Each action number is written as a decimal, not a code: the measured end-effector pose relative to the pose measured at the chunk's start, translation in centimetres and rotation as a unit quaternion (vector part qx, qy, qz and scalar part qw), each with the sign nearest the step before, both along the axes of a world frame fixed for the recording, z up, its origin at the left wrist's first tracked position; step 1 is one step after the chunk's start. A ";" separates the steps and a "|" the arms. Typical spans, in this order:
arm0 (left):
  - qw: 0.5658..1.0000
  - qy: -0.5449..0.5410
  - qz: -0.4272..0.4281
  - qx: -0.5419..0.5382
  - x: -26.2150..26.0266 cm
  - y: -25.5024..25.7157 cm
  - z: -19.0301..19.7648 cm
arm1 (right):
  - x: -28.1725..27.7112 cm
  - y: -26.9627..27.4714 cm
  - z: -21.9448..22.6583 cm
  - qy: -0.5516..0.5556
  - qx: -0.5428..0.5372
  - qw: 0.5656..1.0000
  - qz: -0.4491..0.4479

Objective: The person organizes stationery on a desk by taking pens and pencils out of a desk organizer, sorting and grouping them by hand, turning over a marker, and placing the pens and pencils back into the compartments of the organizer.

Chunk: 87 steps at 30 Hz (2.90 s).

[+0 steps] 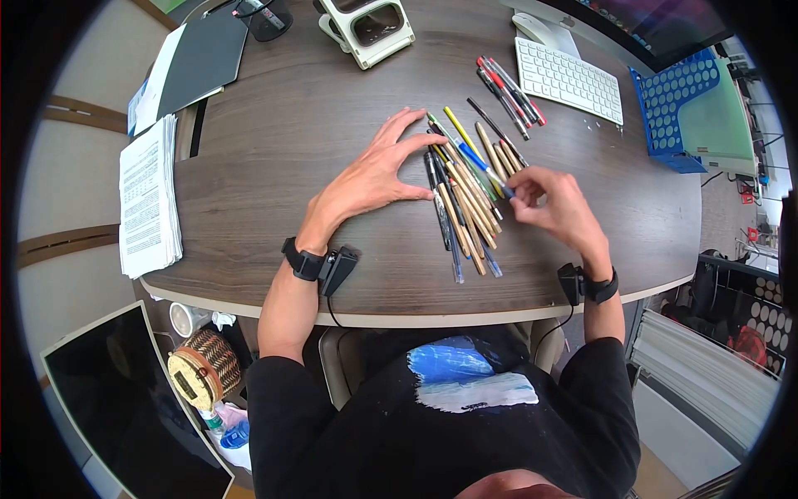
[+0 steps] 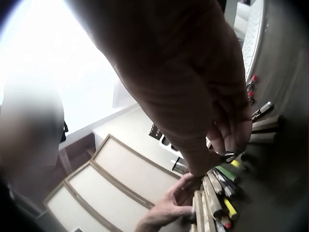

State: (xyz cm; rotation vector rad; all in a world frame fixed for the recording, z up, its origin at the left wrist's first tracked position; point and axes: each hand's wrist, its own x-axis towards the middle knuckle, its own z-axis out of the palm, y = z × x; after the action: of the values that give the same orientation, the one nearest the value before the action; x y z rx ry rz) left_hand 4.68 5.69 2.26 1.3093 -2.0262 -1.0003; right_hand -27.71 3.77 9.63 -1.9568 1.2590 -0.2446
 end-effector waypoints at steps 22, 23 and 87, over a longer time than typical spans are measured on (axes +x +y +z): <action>1.000 -0.006 0.000 0.010 0.0 0.1 0.1 | -0.7 -3.8 -3.4 0.017 -0.183 0.980 -0.072; 1.000 -0.006 -0.001 0.009 0.0 0.1 0.1 | -0.7 -3.7 -3.4 0.016 -0.205 0.976 -0.075; 1.000 -0.011 -0.011 0.002 1.2 -0.2 -0.7 | 3.8 11.9 -4.4 0.039 -0.191 0.970 0.146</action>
State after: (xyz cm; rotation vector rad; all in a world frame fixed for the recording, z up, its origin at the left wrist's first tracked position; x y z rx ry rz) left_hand 5.85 5.53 1.53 1.3094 -2.0604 -1.0043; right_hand -23.86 15.69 5.24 -2.4736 1.0048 -0.2784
